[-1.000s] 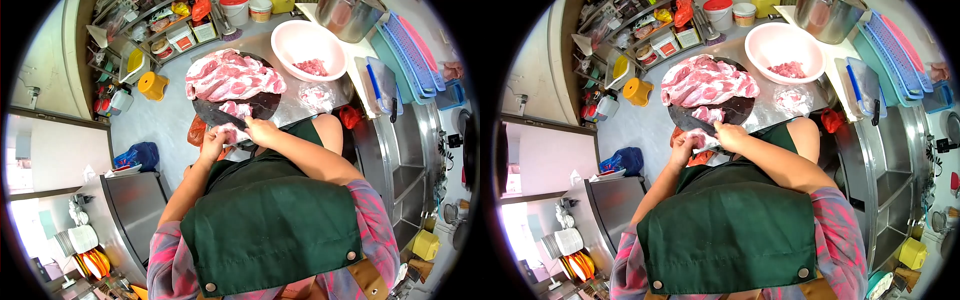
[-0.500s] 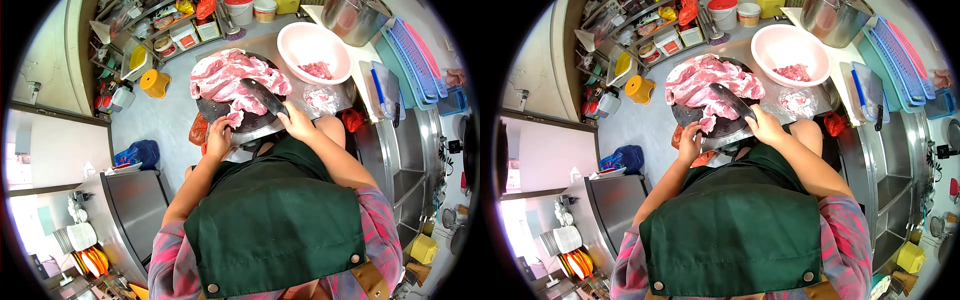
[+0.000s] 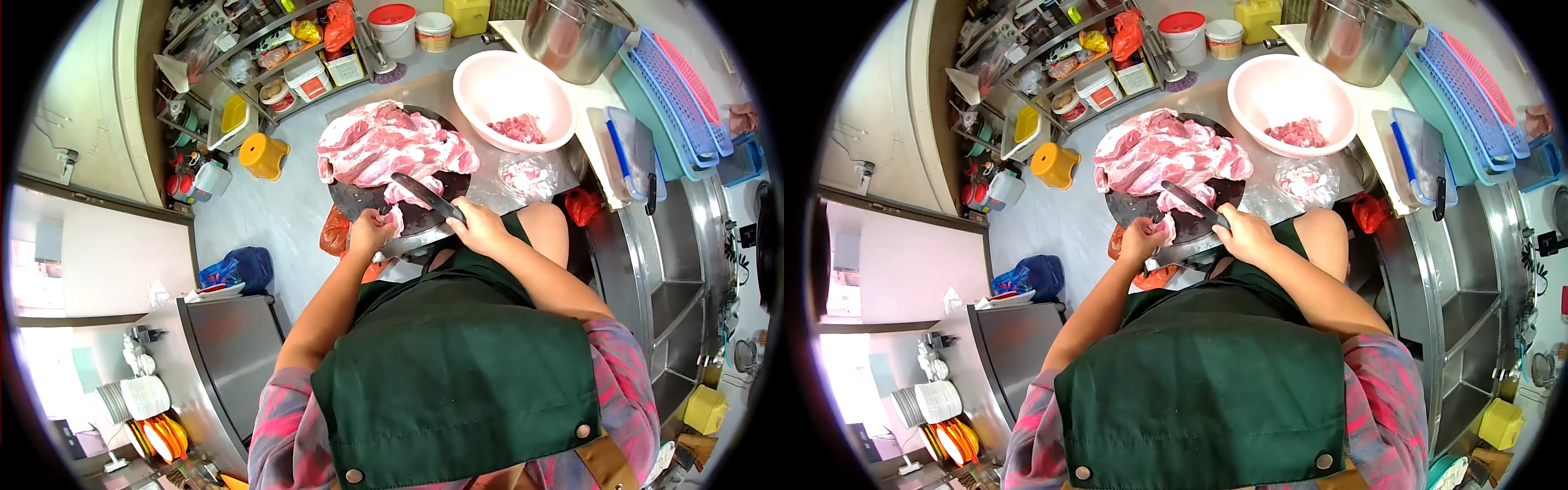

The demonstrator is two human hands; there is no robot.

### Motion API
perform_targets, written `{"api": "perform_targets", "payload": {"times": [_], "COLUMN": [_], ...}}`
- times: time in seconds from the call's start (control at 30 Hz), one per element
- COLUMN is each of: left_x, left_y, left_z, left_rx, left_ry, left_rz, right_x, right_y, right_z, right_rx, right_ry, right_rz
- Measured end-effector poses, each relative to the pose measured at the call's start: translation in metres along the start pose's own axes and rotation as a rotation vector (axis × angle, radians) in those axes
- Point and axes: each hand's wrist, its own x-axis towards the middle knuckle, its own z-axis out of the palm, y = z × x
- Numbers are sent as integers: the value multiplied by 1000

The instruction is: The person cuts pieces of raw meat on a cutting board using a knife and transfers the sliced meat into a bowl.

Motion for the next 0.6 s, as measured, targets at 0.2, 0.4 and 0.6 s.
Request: {"api": "perform_targets", "payload": {"times": [0.2, 0.4, 0.6], "left_x": [16, 9, 15], "left_y": [-9, 8, -11], "left_z": [8, 7, 10], "left_rx": [-45, -1082, -1259], "left_ry": [-101, -14, -267], "left_rz": [-3, -175, -260], "right_x": [-3, -9, -9], "right_y": [6, 5, 5], "right_z": [2, 0, 3], "right_rx": [71, 141, 148], "right_ry": [59, 116, 135], "right_rz": [-22, -52, -67]}}
